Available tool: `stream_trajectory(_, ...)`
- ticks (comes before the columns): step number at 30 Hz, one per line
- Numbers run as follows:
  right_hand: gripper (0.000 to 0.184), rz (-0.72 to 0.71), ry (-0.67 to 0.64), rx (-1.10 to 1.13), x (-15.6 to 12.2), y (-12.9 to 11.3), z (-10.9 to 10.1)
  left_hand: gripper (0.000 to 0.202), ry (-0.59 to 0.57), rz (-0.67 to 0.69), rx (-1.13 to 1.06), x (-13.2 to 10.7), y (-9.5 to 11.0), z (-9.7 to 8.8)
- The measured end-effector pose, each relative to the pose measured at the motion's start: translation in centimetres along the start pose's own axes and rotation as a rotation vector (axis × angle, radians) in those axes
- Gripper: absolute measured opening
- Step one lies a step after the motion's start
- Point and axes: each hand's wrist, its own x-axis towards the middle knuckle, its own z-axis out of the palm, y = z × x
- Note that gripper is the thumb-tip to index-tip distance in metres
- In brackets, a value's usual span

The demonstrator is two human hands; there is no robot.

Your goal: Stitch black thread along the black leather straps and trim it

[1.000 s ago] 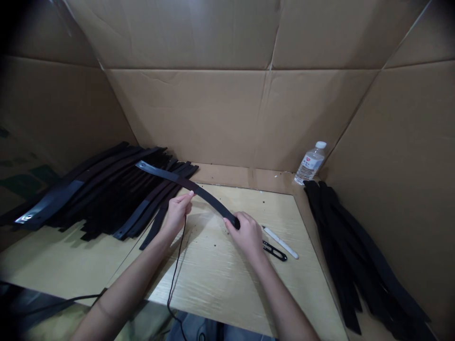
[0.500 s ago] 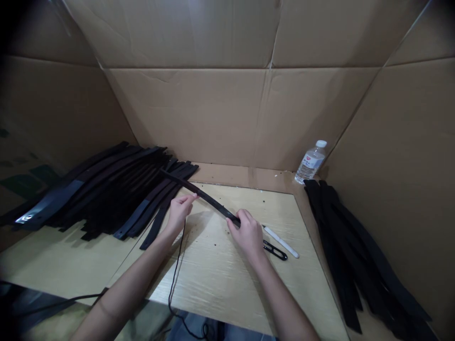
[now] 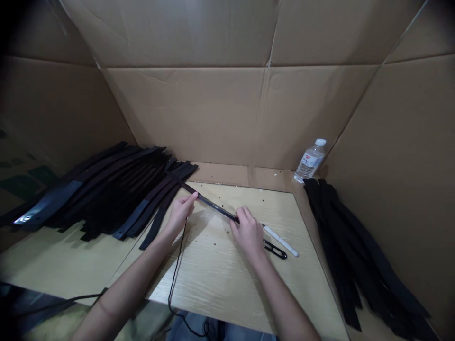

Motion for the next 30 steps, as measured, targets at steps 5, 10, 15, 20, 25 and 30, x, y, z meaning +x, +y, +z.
stream_trajectory(5,0.01,0.044,0.003,0.095,0.12,-0.19,-0.14,0.051,-0.082,-0.002,-0.101,-0.04,-0.04,-0.11)
stream_trajectory(10,0.022,0.058,-0.043,0.131,0.18,-0.4,-0.09,0.05,-0.084,-0.014,-0.157,-0.06,0.17,-0.11)
stream_trajectory(15,0.025,0.06,-0.053,0.148,0.22,-0.52,-0.07,0.048,-0.081,-0.01,-0.16,-0.04,0.23,-0.2)
stream_trajectory(20,0.024,0.038,-0.032,0.157,0.33,-0.44,-0.17,0.048,-0.069,0.009,-0.142,0.05,-0.02,-0.34)
stream_trajectory(25,0.023,0.018,-0.004,0.183,0.25,-0.31,-0.1,0.049,-0.048,0.009,-0.119,0.12,-0.15,-0.39)
stream_trajectory(30,0.024,0.001,0.018,0.193,0.25,-0.23,0.07,0.048,-0.015,0.006,-0.089,0.16,-0.26,-0.43)
